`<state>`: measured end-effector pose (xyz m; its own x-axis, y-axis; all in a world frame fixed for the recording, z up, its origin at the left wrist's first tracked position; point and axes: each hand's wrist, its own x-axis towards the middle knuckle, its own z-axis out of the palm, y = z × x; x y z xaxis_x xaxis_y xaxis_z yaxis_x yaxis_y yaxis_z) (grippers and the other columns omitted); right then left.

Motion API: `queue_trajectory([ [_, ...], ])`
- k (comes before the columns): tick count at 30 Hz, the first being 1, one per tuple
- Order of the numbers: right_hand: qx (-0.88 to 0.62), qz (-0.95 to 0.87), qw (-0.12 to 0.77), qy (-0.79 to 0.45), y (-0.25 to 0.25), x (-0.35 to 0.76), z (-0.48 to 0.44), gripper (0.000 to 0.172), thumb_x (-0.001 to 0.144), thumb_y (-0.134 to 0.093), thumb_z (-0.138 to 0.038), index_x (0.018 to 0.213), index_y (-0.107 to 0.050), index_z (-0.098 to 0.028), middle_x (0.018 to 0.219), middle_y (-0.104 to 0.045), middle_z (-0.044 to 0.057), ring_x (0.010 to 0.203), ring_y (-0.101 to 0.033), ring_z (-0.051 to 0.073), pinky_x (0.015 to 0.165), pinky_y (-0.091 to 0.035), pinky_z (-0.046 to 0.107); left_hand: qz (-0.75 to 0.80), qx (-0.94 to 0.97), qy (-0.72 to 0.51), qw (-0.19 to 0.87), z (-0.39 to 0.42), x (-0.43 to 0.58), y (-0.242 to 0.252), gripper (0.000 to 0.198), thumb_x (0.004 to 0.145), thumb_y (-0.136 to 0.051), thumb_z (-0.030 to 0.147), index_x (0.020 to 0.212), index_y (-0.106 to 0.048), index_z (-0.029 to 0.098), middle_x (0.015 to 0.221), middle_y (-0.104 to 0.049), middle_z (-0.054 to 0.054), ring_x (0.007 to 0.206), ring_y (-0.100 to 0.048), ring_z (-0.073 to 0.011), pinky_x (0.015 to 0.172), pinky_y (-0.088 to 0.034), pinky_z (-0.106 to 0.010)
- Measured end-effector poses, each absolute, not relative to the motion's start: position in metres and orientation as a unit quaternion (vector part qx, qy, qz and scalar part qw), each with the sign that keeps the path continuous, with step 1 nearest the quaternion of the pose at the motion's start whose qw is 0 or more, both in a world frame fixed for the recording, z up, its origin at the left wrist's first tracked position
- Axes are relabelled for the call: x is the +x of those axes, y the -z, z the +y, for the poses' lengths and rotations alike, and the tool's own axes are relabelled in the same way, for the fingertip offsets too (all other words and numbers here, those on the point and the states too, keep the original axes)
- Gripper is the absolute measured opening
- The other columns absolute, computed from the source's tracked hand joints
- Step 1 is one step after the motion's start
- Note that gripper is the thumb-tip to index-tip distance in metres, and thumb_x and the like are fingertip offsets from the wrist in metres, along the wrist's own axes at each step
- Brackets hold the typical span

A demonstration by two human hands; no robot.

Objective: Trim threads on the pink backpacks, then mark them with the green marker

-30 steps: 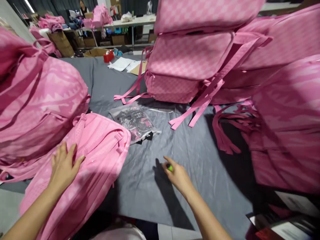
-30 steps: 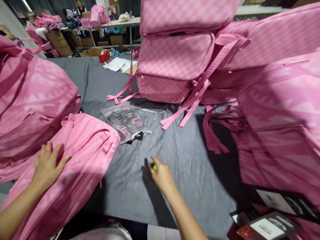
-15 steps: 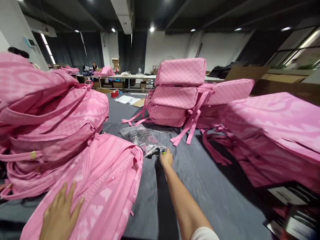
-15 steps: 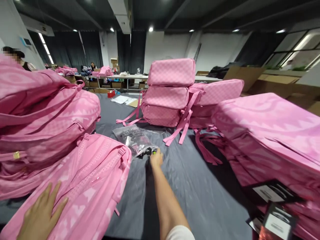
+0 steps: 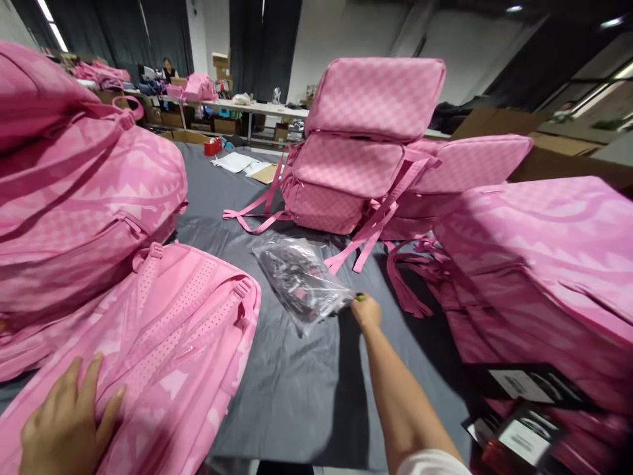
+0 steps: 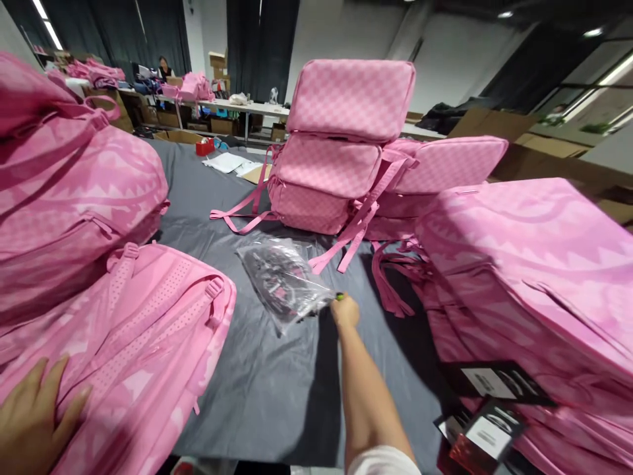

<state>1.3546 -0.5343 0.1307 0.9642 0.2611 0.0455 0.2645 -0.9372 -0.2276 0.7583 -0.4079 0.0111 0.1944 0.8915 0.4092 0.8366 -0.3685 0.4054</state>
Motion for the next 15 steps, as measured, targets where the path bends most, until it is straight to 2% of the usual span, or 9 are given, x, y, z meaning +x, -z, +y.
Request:
queue_trajectory([
  [2,-0.990,-0.093,0.111,0.009,-0.139,1.361,-0.585,0.030,0.094,-0.052,-0.020,0.116,-0.069,-0.009,0.103,-0.073,0.017,0.096,-0.071,0.026,0.074,-0.054,0.032,0.584,0.753,-0.304,0.005,-0.420,0.777,-0.019,0.080,0.089,-0.045,0.057,0.159,-0.009,0.042,0.168,-0.017,-0.001,0.138,-0.042,-0.0468,0.098,-0.044,-0.072],
  [4,-0.992,-0.060,0.110,0.014,-0.140,1.354,-0.633,0.035,0.091,-0.050,-0.017,0.119,-0.068,-0.006,0.102,-0.073,0.021,0.098,-0.071,0.031,0.072,-0.053,0.033,0.593,0.749,-0.296,-0.021,-0.435,0.796,-0.026,0.075,0.093,-0.043,0.053,0.160,-0.022,0.025,0.163,-0.028,-0.016,0.138,-0.043,-0.0465,0.098,-0.044,-0.068],
  [7,-0.990,-0.037,0.116,0.078,-0.126,1.315,-0.685,0.056,0.092,-0.047,-0.025,0.146,-0.047,-0.009,0.131,-0.061,0.027,0.110,-0.066,0.038,0.080,-0.054,0.042,0.600,0.759,-0.253,0.004,-0.460,0.823,-0.038,0.066,0.099,-0.033,0.046,0.151,-0.038,0.005,0.156,-0.032,-0.031,0.144,-0.034,-0.0450,0.107,-0.036,-0.066],
  [9,-0.974,-0.115,0.106,0.166,-0.109,1.280,-0.699,0.062,0.092,-0.047,-0.028,0.153,-0.039,-0.016,0.152,-0.041,0.025,0.124,-0.057,0.039,0.088,-0.052,0.047,0.599,0.768,-0.220,0.054,-0.476,0.834,-0.048,0.066,0.101,-0.029,0.044,0.152,-0.036,0.004,0.159,-0.026,-0.031,0.149,-0.024,-0.0432,0.112,-0.028,-0.067],
  [11,-0.940,-0.263,0.070,0.208,-0.093,1.254,-0.695,0.060,0.089,-0.048,-0.019,0.149,-0.045,-0.020,0.160,-0.031,0.020,0.137,-0.044,0.037,0.095,-0.050,0.047,0.590,0.776,-0.195,0.110,-0.492,0.839,-0.056,0.067,0.101,-0.030,0.046,0.156,-0.027,0.008,0.163,-0.016,-0.029,0.153,-0.014,-0.0415,0.116,-0.022,-0.066],
  [13,-0.919,-0.354,0.039,0.171,-0.084,1.243,-0.679,0.059,0.087,-0.045,-0.008,0.144,-0.052,-0.021,0.157,-0.037,0.018,0.142,-0.037,0.035,0.097,-0.049,0.048,0.569,0.790,-0.169,0.154,-0.509,0.839,-0.061,0.070,0.101,-0.033,0.045,0.160,-0.018,0.011,0.165,-0.006,-0.027,0.154,-0.005,-0.0402,0.118,-0.019,-0.065],
  [15,-0.926,-0.354,0.040,0.129,-0.089,1.244,-0.661,0.057,0.087,-0.042,-0.004,0.140,-0.057,-0.020,0.149,-0.047,0.022,0.137,-0.043,0.036,0.092,-0.050,0.051,0.539,0.811,-0.146,0.174,-0.528,0.834,-0.060,0.071,0.099,-0.037,0.040,0.161,-0.013,0.014,0.166,0.001,-0.025,0.155,0.000,-0.0383,0.119,-0.018,-0.065],
])
